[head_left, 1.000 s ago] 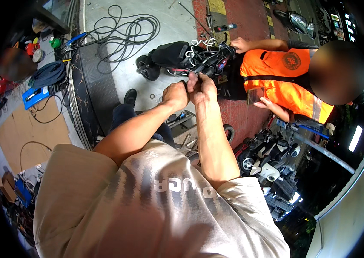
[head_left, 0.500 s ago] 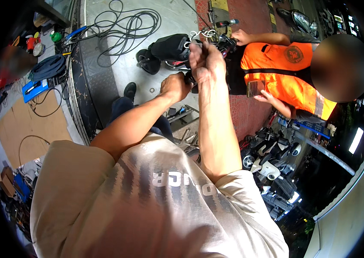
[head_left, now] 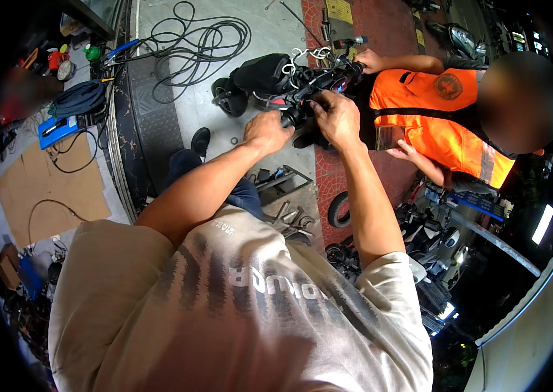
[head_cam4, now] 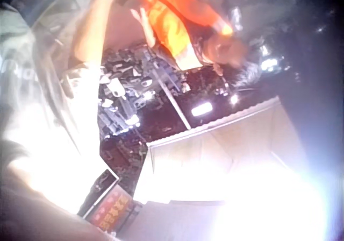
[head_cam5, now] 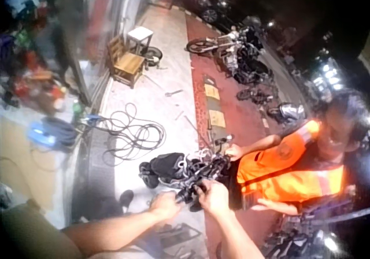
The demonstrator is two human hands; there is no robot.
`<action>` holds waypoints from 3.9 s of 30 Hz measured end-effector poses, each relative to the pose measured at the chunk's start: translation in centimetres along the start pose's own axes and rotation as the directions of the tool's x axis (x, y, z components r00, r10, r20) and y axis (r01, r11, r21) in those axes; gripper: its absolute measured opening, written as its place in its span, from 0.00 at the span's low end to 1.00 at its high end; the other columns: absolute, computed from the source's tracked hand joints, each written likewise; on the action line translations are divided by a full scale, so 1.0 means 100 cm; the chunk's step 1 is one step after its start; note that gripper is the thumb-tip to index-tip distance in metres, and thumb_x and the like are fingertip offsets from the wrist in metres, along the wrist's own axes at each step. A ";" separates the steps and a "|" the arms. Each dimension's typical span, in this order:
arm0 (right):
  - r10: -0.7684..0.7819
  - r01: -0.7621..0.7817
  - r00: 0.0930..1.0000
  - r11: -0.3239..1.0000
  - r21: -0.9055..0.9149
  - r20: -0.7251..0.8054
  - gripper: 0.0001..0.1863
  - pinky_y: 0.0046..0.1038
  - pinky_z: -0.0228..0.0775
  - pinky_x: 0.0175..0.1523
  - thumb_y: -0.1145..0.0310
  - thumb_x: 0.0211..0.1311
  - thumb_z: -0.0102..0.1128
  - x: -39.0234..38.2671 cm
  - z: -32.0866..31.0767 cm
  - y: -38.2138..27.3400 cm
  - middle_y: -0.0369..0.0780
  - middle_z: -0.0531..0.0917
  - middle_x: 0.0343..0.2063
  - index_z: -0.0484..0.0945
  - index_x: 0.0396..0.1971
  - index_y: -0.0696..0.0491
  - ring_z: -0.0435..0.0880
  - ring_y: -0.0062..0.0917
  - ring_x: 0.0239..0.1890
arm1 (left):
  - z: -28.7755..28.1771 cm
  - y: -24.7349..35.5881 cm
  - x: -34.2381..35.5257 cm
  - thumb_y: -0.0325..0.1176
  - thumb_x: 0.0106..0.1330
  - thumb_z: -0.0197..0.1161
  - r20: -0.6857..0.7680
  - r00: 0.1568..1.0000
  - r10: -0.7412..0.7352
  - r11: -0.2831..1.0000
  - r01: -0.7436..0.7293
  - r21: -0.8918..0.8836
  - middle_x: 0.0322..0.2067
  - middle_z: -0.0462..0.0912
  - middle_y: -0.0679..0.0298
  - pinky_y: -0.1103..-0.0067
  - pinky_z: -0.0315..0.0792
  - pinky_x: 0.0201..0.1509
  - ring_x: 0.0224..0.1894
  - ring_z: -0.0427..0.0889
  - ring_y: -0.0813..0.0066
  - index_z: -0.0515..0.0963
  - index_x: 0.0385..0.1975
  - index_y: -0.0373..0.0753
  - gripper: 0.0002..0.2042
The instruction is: The person works on the handlebars and wiring of an electric scooter, then picks up a tool from a workbench.
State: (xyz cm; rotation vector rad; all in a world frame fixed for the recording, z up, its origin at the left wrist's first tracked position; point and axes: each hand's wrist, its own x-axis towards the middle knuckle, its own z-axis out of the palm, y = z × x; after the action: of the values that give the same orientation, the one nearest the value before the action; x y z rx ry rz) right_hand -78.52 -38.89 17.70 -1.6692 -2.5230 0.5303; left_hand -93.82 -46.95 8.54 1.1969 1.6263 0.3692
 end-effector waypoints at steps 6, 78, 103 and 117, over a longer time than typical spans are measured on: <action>-0.086 0.091 0.995 0.988 -0.128 0.041 0.09 0.44 0.78 0.44 0.64 0.61 0.68 0.009 -0.001 -0.005 0.43 0.86 0.36 0.86 0.38 0.52 0.87 0.45 0.40 | 0.002 0.009 -0.004 0.50 0.63 0.69 0.002 1.000 0.000 1.000 0.000 -0.004 0.44 0.88 0.46 0.59 0.79 0.57 0.51 0.87 0.47 0.85 0.46 0.33 0.24; -0.336 0.392 0.905 0.896 -0.209 0.260 0.06 0.44 0.80 0.43 0.70 0.63 0.63 0.031 -0.001 0.025 0.46 0.84 0.38 0.83 0.38 0.54 0.87 0.47 0.39 | 0.005 0.012 0.010 0.48 0.62 0.70 0.029 1.000 0.000 0.999 -0.001 0.040 0.44 0.88 0.45 0.60 0.80 0.58 0.51 0.88 0.47 0.85 0.46 0.34 0.22; -0.419 0.491 0.868 0.806 -0.330 0.267 0.12 0.40 0.82 0.46 0.72 0.56 0.59 0.029 0.001 0.019 0.43 0.85 0.38 0.86 0.40 0.52 0.87 0.40 0.44 | 0.012 0.006 0.012 0.49 0.62 0.70 -0.016 1.000 0.018 0.999 -0.017 0.033 0.40 0.88 0.45 0.59 0.79 0.54 0.48 0.87 0.46 0.85 0.43 0.34 0.21; 0.048 -0.015 0.959 0.993 -0.120 0.279 0.09 0.42 0.81 0.47 0.63 0.58 0.70 0.033 0.009 0.014 0.49 0.89 0.30 0.89 0.36 0.50 0.90 0.45 0.39 | 0.003 0.009 0.008 0.51 0.65 0.63 -0.020 1.000 -0.021 0.996 0.019 -0.086 0.43 0.88 0.44 0.57 0.77 0.57 0.50 0.86 0.44 0.85 0.43 0.33 0.24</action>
State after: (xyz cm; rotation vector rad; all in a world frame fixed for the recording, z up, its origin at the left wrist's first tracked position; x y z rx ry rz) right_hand -78.87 -35.67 15.97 -1.7916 -2.7781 0.6800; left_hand -93.06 -46.00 8.57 1.1149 1.6236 0.4357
